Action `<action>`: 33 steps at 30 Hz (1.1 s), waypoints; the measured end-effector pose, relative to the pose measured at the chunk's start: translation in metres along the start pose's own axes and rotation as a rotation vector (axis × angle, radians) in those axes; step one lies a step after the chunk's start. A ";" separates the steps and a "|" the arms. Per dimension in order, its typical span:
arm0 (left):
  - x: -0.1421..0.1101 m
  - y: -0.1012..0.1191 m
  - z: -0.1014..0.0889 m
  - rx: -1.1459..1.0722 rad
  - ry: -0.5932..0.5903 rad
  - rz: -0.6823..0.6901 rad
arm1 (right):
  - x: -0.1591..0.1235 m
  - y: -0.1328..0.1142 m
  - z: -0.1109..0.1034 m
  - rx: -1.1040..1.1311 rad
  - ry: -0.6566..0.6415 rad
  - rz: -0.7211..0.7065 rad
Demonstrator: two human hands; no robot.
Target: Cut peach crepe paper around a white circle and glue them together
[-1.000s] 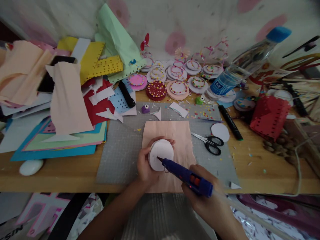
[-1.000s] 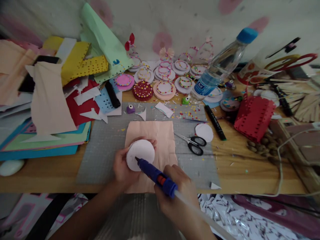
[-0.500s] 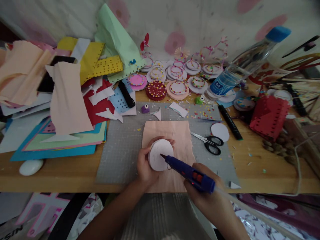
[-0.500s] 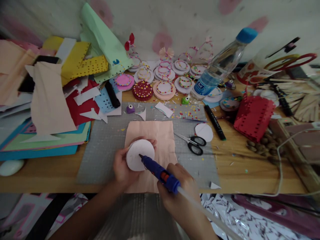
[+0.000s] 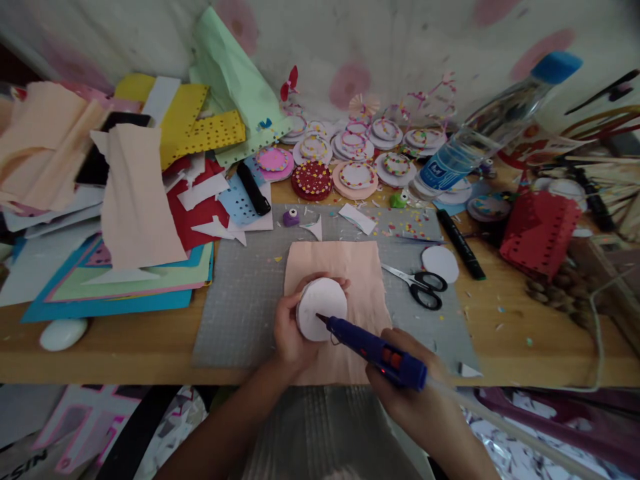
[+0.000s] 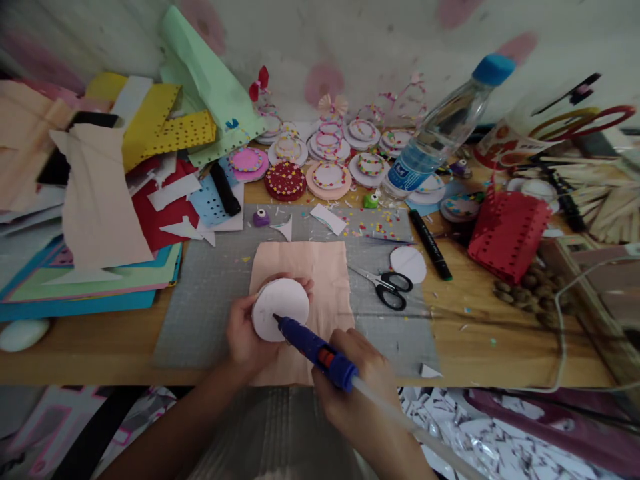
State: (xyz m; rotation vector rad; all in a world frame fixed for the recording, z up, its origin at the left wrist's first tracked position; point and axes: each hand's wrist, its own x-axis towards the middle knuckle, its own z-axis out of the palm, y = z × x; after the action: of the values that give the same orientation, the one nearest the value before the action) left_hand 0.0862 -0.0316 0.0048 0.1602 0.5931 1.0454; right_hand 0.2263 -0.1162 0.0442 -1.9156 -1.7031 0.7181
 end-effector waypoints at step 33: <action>0.001 -0.002 -0.002 0.010 -0.009 -0.002 | 0.006 0.007 0.001 0.059 0.056 0.087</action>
State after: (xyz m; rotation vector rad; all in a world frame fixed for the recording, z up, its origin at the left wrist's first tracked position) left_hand 0.0868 -0.0323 0.0024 0.1733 0.5901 1.0391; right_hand 0.2314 -0.1115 0.0382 -1.9612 -1.5562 0.7317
